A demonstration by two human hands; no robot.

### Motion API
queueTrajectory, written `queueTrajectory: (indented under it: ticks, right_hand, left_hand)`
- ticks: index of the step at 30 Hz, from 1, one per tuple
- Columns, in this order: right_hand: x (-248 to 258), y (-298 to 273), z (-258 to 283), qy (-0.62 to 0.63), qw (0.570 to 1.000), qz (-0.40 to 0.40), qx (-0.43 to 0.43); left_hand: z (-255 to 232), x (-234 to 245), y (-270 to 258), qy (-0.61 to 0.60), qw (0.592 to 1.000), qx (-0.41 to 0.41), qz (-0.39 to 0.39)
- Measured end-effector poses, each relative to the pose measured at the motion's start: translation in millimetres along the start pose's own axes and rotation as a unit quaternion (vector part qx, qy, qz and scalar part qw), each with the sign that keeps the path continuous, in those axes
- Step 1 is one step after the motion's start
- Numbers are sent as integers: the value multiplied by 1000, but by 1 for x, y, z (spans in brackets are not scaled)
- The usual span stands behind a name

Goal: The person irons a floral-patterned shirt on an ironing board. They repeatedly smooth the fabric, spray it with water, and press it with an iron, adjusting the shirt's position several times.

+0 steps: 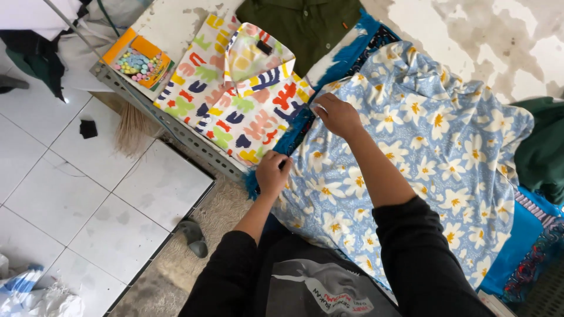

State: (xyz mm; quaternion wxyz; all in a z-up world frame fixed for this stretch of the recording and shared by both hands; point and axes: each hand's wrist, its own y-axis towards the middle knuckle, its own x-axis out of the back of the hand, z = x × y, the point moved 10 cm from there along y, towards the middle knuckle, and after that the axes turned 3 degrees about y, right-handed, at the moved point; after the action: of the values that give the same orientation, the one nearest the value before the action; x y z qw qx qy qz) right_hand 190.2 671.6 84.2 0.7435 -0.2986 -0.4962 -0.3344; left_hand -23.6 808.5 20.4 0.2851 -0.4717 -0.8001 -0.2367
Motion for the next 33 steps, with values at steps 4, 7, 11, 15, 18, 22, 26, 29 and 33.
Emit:
queueTrajectory:
  ticks: [4,7,11,15,18,22,26,29,33]
  right_hand:
    - [-62,52,-8,-97,983,149,50]
    - [-77,54,-36,-167,964,207,21]
    - [-60,63,-67,-175,968,180,14]
    - [-61,64,-79,-148,980,135,-22]
    - [-60,53,-62,-139,986,79,-37]
    - [11,-8,-1,-100,971,-214,31]
    - [2,-116,-11,-70,956,-278,-65]
    - [-28,-225,-21,-90,950,-255,-159]
    - [-48,-352,-12,-104,927,-264,-248]
  left_hand:
    - [-5,8,7,-36,999,-28,-16]
    - [-7,8,3,-34,998,-46,-23]
    - [-17,16,6,-33,998,-54,-21]
    - [-16,10,10,-19,999,-40,4]
    - [-20,5,11,37,998,-42,18]
    - [-24,3,9,70,997,-36,20]
    - [-21,-4,5,95,994,-35,35]
    - [-22,-11,-1,73,995,-23,69]
    - [-63,4,-12,88,989,-20,120]
